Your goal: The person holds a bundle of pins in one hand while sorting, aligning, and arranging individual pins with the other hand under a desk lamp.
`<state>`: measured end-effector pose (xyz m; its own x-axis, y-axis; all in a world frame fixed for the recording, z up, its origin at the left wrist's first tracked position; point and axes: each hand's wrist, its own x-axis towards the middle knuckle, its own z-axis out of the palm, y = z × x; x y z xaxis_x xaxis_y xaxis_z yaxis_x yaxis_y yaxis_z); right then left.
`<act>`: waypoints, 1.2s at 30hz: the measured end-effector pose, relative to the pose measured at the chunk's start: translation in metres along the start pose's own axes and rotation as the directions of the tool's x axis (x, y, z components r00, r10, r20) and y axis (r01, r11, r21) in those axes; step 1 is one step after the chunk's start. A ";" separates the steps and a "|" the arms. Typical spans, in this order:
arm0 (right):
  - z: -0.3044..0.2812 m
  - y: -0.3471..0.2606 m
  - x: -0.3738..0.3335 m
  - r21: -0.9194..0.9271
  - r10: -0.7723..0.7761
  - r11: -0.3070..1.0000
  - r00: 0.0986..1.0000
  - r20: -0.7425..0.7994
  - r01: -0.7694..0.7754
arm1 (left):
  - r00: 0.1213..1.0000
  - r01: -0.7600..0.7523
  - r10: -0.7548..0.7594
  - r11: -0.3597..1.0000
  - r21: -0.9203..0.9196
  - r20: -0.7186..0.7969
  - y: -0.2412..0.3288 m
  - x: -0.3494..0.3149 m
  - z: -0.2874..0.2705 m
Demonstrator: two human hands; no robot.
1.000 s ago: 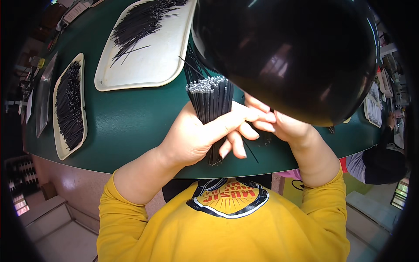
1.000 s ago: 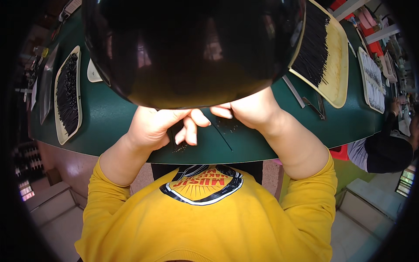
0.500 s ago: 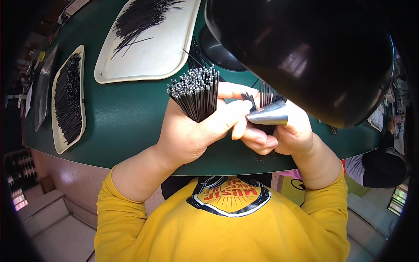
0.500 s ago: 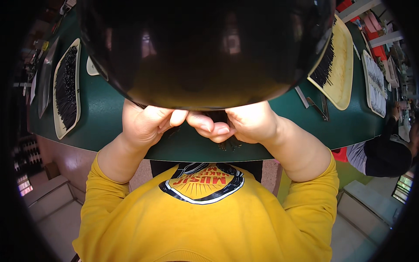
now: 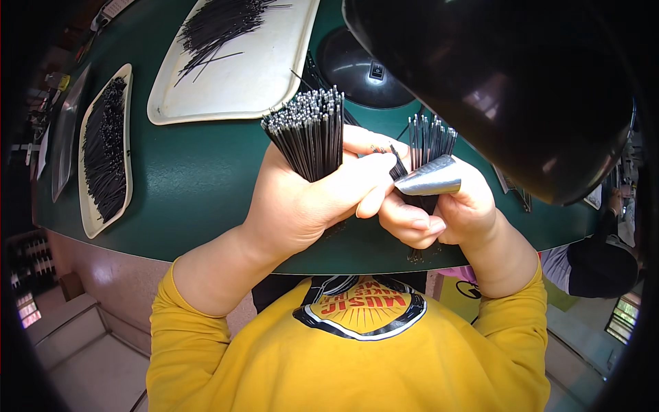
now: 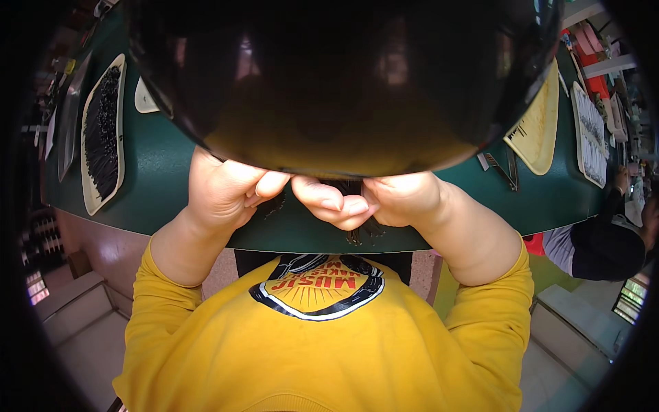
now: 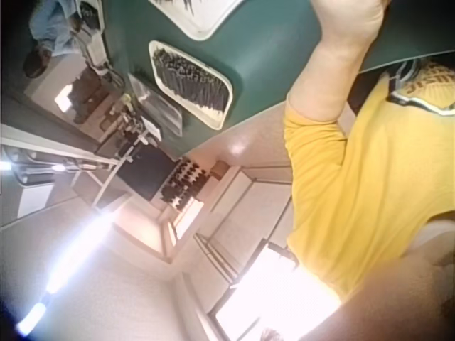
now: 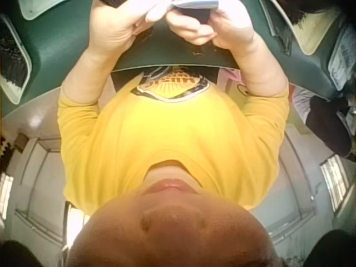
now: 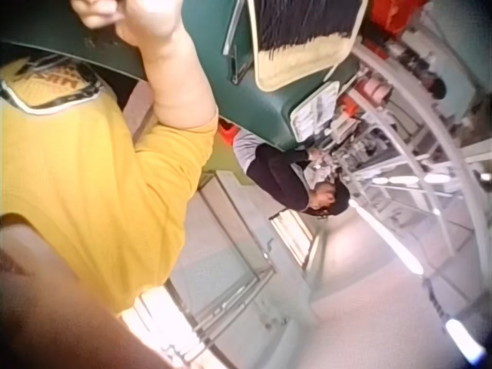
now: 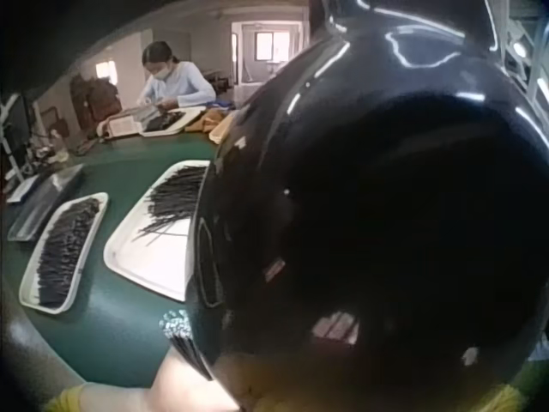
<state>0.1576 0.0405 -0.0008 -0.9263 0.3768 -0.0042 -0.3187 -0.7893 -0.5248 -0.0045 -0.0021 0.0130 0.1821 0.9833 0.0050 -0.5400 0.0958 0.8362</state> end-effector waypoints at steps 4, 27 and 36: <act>-0.004 -0.001 0.001 0.004 0.029 1.000 0.999 0.019 -0.029 | 0.999 0.026 -0.027 0.999 -0.045 -0.026 0.001 0.000 -0.001; -0.001 0.001 0.004 -0.013 0.036 0.999 0.998 -0.052 -0.037 | 0.996 -0.018 0.021 0.999 0.029 -0.090 0.001 0.002 0.002; 0.002 0.004 0.005 -0.139 -0.040 0.990 0.992 -0.119 0.023 | 0.995 -0.018 0.024 0.997 0.074 -0.094 -0.001 0.001 0.000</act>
<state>0.1515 0.0377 -0.0013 -0.8825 0.4627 -0.0842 -0.3088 -0.7052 -0.6382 -0.0037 -0.0009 0.0119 0.0909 0.9955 -0.0261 -0.4807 0.0668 0.8743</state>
